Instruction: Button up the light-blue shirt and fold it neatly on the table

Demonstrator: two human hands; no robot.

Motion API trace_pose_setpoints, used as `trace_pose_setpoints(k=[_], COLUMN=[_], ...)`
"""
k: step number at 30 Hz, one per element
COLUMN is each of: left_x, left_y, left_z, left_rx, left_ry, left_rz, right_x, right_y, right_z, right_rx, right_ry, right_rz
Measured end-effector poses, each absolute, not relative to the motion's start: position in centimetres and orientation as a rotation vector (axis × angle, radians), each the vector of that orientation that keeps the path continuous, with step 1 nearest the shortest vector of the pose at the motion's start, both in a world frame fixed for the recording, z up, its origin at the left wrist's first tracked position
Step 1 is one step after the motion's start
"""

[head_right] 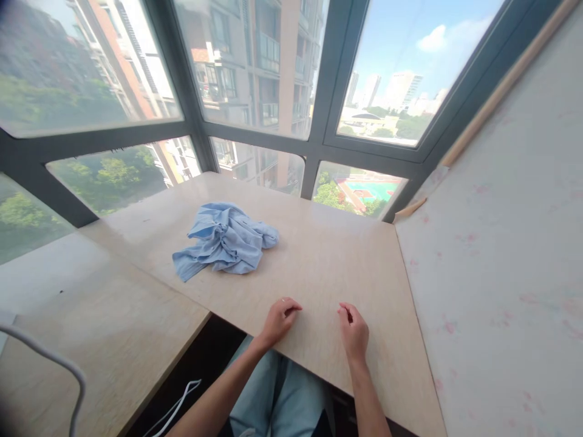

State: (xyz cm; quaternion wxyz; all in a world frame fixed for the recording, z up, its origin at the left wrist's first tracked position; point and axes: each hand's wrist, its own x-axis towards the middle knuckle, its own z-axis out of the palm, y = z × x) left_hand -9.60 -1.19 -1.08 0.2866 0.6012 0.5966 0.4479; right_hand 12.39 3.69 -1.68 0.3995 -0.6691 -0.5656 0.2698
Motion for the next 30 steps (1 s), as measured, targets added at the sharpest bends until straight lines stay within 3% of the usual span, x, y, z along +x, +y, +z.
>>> trace_pose_setpoints(k=[6,13,17,21,26,30], left_x=[-16.2,-27.1,-31.4,-34.9,-36.8,-35.2], left_y=[0.7,7.0,11.1,12.8,12.5,12.7], left_z=[0.7,8.6,12.0,12.3,11.8,12.8], left_rx=[1.690,1.822,2.126,1.781,1.485,1.589], left_ry=[1.778,2.690,2.600,2.682,2.679,2.636], left_rz=[1.139,0.868,0.491,0.104,-0.058,0.039], right_x=[12.4,12.8,12.9,12.9,12.7,12.6], right_y=[3.8,4.0,4.2,4.2,4.2,4.2], right_z=[-1.5,-1.6,-1.7,-1.8,-2.2,-2.7], right_rx=[-1.742,-1.797,-1.793,-1.770,-1.727,-1.703], right_ry=[-1.452,-1.419,-1.424,-1.413,-1.401,-1.400], right_rz=[0.676,0.748,0.780,0.773,0.735,0.737])
